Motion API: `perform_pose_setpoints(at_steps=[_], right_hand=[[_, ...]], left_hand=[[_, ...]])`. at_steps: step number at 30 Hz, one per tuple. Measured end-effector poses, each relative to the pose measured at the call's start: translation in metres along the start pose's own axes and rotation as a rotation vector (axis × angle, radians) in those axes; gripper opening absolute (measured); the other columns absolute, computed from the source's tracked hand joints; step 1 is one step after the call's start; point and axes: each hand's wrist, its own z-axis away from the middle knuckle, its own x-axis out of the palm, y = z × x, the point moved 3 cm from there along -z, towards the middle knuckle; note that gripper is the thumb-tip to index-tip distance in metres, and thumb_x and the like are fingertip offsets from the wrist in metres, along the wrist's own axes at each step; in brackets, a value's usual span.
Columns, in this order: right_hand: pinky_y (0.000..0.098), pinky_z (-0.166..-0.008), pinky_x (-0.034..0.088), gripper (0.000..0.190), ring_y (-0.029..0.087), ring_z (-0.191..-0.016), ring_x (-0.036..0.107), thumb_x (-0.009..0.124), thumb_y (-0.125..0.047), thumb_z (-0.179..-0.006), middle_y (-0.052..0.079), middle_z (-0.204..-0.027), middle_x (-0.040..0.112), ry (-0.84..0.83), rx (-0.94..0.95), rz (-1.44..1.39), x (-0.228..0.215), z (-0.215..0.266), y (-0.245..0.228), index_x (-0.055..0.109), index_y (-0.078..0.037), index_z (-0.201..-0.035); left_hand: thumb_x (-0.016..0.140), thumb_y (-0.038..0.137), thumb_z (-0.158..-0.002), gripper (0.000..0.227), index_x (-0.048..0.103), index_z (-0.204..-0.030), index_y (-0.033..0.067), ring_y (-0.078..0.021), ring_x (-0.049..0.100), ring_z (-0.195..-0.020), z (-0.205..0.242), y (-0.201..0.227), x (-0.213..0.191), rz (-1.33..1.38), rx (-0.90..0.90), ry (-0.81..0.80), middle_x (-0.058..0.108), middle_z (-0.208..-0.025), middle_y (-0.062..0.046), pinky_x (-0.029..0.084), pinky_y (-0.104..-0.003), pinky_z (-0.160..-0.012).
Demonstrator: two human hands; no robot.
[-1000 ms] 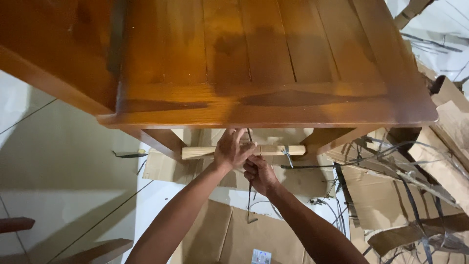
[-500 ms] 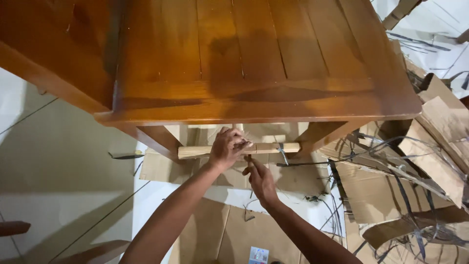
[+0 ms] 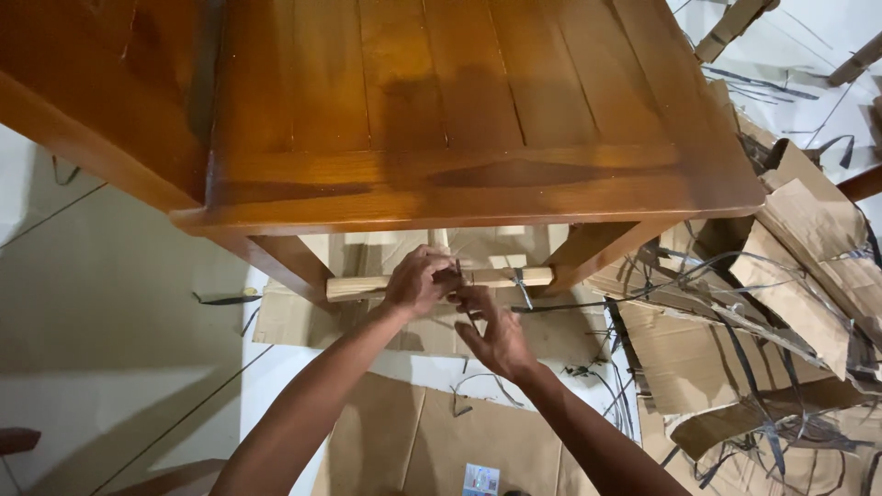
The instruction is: Tying black wires around the wooden rungs of a chair and cutting them with scissors
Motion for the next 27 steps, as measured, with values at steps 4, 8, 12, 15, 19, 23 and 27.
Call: perform_pose_setpoints(at_steps=[4,8,12,15,19,23,27], right_hand=[[0.0598,-0.1,0.051,0.063,0.045,-0.12,0.066,0.065,-0.015,-0.078,0.016,-0.128,0.071,-0.17,-0.081,-0.199,-0.009,0.008,-0.016,0.05,-0.014,-0.138],[0.0526,-0.076,0.061,0.033,0.038,-0.09,0.078,0.063,-0.009,-0.093,0.013,-0.103,0.079,0.016,-0.279,-0.094,-0.005,0.003,-0.012,0.063,-0.012,-0.127],[0.0374,-0.06,0.06,0.007,0.029,-0.07,0.076,0.071,-0.019,-0.094,0.005,-0.077,0.075,0.206,-0.392,0.079,-0.005,0.0,0.007,0.074,-0.019,-0.1],[0.0321,-0.058,0.058,0.005,0.024,-0.072,0.075,0.071,-0.024,-0.093,-0.001,-0.084,0.073,0.323,-0.572,0.34,-0.013,-0.001,-0.012,0.076,-0.025,-0.093],[0.0288,-0.061,0.06,0.009,0.017,-0.076,0.072,0.071,-0.015,-0.092,-0.002,-0.107,0.073,0.466,-0.67,0.369,-0.023,-0.007,-0.04,0.079,-0.02,-0.092],[0.0351,-0.061,0.061,0.007,0.025,-0.075,0.075,0.078,-0.014,-0.088,0.002,-0.091,0.075,0.439,-0.433,0.216,-0.014,-0.022,-0.004,0.081,-0.018,-0.093],[0.0478,-0.065,0.06,0.009,0.033,-0.08,0.075,0.082,-0.02,-0.084,0.009,-0.082,0.078,0.376,-0.071,0.042,-0.03,-0.023,-0.014,0.08,-0.016,-0.093]], left_hand=[[0.082,0.025,-0.079,0.034,0.07,-0.11,0.0164,-0.0326,0.061,-0.112,0.024,0.024,0.045,-0.998,0.124,0.123,0.061,-0.111,-0.008,0.049,-0.049,-0.096],[0.08,0.032,-0.087,0.011,0.078,-0.097,0.0366,-0.0203,0.064,-0.115,0.007,0.01,0.004,-1.564,0.493,-0.1,0.078,-0.098,0.009,0.049,-0.039,-0.104],[0.08,0.032,-0.088,0.007,0.078,-0.095,0.0311,-0.0218,0.066,-0.11,0.021,0.025,0.018,-1.62,0.647,-0.155,0.076,-0.094,0.006,0.05,-0.042,-0.102],[0.085,0.028,-0.082,0.018,0.08,-0.098,0.034,-0.023,0.068,-0.107,0.014,0.018,0.009,-1.591,0.842,-0.263,0.075,-0.096,0.006,0.051,-0.042,-0.101],[0.078,0.039,-0.087,0.009,0.079,-0.096,0.0373,-0.0192,0.063,-0.114,0.007,0.008,0.003,-1.706,0.702,-0.152,0.07,-0.097,0.01,0.051,-0.04,-0.101],[0.08,0.038,-0.087,0.009,0.079,-0.096,0.0408,-0.0171,0.064,-0.112,-0.002,0.002,-0.01,-1.655,0.634,-0.106,0.069,-0.094,0.013,0.055,-0.036,-0.097],[0.081,0.029,-0.087,0.013,0.08,-0.098,0.0347,-0.0222,0.066,-0.111,0.014,0.015,0.011,-1.542,0.581,-0.143,0.074,-0.094,0.006,0.057,-0.042,-0.094]])
